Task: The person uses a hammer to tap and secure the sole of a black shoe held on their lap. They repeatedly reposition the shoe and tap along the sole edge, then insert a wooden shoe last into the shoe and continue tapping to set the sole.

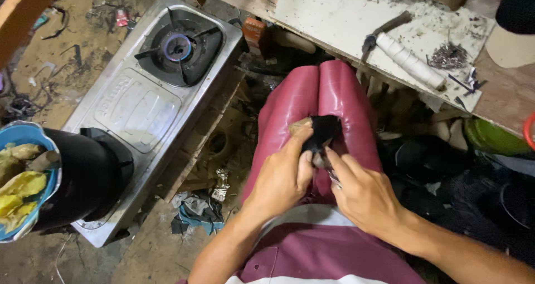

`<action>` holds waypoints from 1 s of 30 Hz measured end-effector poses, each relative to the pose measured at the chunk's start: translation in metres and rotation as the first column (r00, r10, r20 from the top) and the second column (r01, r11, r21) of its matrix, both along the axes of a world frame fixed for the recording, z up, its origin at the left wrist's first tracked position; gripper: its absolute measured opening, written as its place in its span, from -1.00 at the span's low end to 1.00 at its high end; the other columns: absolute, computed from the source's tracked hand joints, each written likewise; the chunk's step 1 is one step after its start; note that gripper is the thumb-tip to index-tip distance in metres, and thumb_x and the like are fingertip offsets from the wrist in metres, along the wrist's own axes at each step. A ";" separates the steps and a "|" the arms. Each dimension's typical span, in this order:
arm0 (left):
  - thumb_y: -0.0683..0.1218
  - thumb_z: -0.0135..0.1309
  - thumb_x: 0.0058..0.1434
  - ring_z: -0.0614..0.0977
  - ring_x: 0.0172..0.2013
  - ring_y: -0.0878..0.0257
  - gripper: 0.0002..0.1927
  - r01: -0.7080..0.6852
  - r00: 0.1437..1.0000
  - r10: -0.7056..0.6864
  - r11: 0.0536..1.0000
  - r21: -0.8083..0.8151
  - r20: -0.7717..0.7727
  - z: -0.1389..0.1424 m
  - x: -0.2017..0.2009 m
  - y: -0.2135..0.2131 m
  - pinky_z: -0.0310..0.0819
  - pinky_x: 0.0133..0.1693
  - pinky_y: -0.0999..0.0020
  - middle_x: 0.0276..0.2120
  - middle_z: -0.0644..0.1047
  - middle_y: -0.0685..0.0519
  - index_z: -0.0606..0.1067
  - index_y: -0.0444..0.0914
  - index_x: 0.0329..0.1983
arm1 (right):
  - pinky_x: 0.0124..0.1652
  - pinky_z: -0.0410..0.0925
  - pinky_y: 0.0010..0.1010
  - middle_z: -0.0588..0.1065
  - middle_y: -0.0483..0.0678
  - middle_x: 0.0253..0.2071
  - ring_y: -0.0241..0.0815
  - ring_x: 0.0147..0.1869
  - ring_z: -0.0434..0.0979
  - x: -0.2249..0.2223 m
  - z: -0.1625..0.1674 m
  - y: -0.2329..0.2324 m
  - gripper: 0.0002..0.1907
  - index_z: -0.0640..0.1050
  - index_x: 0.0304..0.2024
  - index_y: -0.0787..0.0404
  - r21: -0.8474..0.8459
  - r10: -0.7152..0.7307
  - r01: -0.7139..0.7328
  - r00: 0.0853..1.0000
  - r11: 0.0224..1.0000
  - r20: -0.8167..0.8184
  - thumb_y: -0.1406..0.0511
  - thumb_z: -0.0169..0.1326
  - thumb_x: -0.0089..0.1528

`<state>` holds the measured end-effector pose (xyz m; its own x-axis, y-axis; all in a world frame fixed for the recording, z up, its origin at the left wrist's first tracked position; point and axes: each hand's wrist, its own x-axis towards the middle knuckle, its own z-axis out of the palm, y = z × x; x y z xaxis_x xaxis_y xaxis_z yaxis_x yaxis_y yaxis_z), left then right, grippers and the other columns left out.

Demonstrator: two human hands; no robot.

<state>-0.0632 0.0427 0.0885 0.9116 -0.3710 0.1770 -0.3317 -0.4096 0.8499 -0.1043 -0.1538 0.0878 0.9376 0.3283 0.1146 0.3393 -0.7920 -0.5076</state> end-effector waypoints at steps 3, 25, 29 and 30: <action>-0.13 -0.07 0.34 0.59 0.03 -0.27 -0.55 -0.013 0.998 0.018 0.996 0.083 -0.056 -0.002 -0.004 -0.002 0.48 0.04 -0.04 0.16 0.52 -0.29 0.34 -0.32 0.29 | -0.38 0.42 -0.21 0.49 0.07 -0.28 0.07 -0.35 0.58 -0.007 0.001 -0.005 -0.43 0.40 0.29 0.34 0.175 0.030 0.012 0.972 0.984 -0.234 0.40 0.11 0.20; -0.20 -0.04 0.33 0.59 0.07 -0.24 -0.56 0.003 0.999 -0.007 0.997 0.074 0.043 -0.014 -0.016 0.003 0.51 0.03 -0.02 0.27 0.47 -0.28 0.34 -0.34 0.28 | -0.33 0.46 -0.07 0.50 0.17 -0.18 0.21 -0.30 0.60 -0.027 -0.026 0.017 -0.37 0.36 0.27 0.36 0.188 -0.104 0.119 0.991 0.975 -0.085 0.37 0.10 0.13; -0.19 -0.04 0.32 0.59 0.07 -0.25 -0.54 0.005 1.000 -0.006 0.997 0.079 0.021 -0.018 -0.018 0.002 0.53 0.01 -0.01 0.29 0.45 -0.25 0.33 -0.33 0.29 | -0.34 0.43 -0.01 0.51 0.17 -0.17 0.25 -0.32 0.59 -0.033 -0.028 0.016 -0.33 0.34 0.32 0.32 0.097 -0.122 0.150 0.961 0.984 -0.247 0.38 0.12 0.14; -0.20 -0.03 0.34 0.59 0.09 -0.26 -0.55 0.002 0.998 -0.006 0.998 0.056 0.070 -0.018 -0.018 0.003 0.53 0.04 -0.01 0.28 0.45 -0.25 0.33 -0.33 0.31 | -0.35 0.42 0.02 0.52 0.18 -0.15 0.27 -0.34 0.59 -0.034 -0.028 0.017 -0.29 0.33 0.34 0.30 -0.005 -0.151 0.154 0.959 0.988 -0.242 0.37 0.13 0.12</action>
